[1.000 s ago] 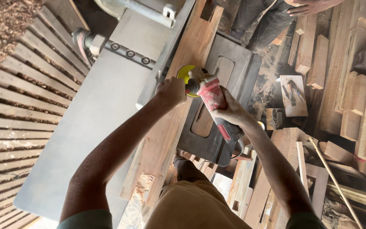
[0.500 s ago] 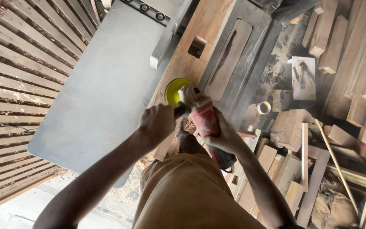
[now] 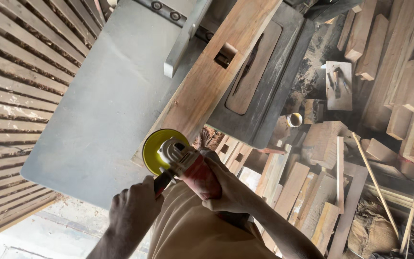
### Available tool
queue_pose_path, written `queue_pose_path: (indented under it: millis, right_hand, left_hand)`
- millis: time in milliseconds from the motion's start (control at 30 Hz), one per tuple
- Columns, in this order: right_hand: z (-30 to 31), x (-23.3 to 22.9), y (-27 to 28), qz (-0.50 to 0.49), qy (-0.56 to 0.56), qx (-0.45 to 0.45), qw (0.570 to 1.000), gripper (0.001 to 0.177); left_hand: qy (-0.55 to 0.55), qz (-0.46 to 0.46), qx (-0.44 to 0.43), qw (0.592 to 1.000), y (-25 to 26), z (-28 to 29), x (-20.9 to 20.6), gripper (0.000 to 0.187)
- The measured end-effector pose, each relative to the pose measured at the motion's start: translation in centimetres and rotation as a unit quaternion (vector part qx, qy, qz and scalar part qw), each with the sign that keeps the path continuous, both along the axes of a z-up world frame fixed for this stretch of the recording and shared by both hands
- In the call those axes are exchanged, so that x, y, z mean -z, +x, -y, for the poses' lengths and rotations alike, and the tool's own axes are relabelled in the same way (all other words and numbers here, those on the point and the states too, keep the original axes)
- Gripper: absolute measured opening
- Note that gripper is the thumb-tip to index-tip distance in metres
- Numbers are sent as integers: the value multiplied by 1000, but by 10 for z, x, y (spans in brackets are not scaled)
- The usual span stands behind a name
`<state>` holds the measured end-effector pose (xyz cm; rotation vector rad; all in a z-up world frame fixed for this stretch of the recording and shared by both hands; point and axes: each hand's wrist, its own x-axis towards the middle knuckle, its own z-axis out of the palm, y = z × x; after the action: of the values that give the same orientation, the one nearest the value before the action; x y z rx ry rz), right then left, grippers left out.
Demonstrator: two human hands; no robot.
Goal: The person uses a handheld angle grinder with a sanding disc to smooth the surface of a wooden plank. The person moves the tool along the length of the plank, generating sawdust, while another person stands nearby.
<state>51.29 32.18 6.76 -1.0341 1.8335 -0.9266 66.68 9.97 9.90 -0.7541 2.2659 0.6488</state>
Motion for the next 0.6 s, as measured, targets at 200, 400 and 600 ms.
queue_pose_path:
  millis: [200, 400, 600]
  right_hand:
    - [-17, 6, -83, -18, 4, 69, 997, 112]
    - [-30, -4, -207, -76, 3, 159, 984, 110]
    - [-37, 6, -334, -74, 11, 235, 969, 104]
  left_hand:
    - [-29, -120, 36, 992, -118, 2, -4, 24]
    - [-34, -234, 147, 960, -276, 6, 7, 34]
    - [-94, -348, 235, 903, -441, 11, 38, 31]
